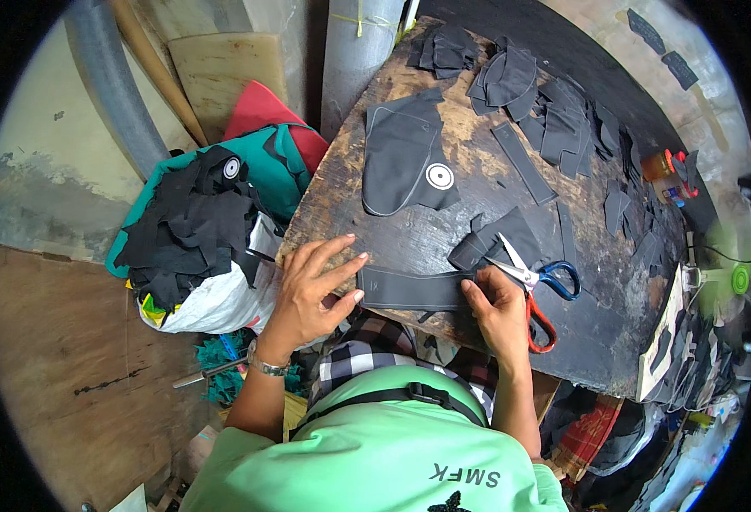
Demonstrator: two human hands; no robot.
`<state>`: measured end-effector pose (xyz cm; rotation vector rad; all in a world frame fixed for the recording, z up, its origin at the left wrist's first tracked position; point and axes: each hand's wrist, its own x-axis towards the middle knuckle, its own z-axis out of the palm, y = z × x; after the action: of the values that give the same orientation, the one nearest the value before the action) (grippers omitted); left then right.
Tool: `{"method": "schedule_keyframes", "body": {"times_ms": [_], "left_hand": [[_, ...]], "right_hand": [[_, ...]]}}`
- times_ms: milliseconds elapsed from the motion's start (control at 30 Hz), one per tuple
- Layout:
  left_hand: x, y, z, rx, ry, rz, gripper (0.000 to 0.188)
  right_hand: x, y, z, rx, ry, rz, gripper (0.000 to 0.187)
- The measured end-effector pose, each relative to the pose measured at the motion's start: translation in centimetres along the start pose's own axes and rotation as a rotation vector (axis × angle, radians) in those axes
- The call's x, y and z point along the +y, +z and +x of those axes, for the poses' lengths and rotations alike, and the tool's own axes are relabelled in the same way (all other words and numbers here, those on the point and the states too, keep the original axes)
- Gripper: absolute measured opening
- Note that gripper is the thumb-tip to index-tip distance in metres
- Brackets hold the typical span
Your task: The person uses red-handled scissors to cut black rubber pieces on a worn wooden workbench. They repeatedly pick up pieces, cut along marked lines, and place the cut pieces back on the table.
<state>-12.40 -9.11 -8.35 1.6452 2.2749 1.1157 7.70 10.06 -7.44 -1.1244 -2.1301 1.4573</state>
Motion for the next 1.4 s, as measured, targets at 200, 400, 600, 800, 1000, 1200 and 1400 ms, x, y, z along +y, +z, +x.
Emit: {"method": "schedule_keyframes", "body": {"times_ms": [200, 400, 600, 800, 1000, 1200, 1400], "left_hand": [[-0.24, -0.08, 0.04, -0.002, -0.019, -0.014, 0.050], [-0.31, -0.29, 0.02, 0.011, -0.026, -0.047, 0.049], [-0.16, -0.16, 0.00, 0.001, -0.047, -0.048, 0.047], [-0.14, -0.09, -0.09, -0.010, -0.053, -0.034, 0.046], [-0.49, -0.33, -0.16, -0.023, 0.009, -0.050, 0.041], [-0.22, -0.61, 0.04, -0.039, -0.053, -0.104, 0.034], [-0.06, -0.16, 0.42, 0.011, -0.093, -0.096, 0.023]], "right_hand": [[-0.42, -0.04, -0.33, 0.012, 0.044, -0.015, 0.017], [-0.33, -0.19, -0.52, -0.003, 0.046, 0.034, 0.013], [0.42, -0.49, -0.38, -0.041, 0.046, 0.020, 0.008], [-0.01, -0.28, -0.44, -0.042, 0.015, 0.046, 0.008], [-0.53, -0.57, -0.44, -0.085, -0.149, -0.054, 0.008], [-0.38, -0.54, -0.40, -0.088, -0.141, -0.004, 0.008], [-0.39, -0.47, -0.41, -0.075, -0.105, -0.011, 0.009]]}}
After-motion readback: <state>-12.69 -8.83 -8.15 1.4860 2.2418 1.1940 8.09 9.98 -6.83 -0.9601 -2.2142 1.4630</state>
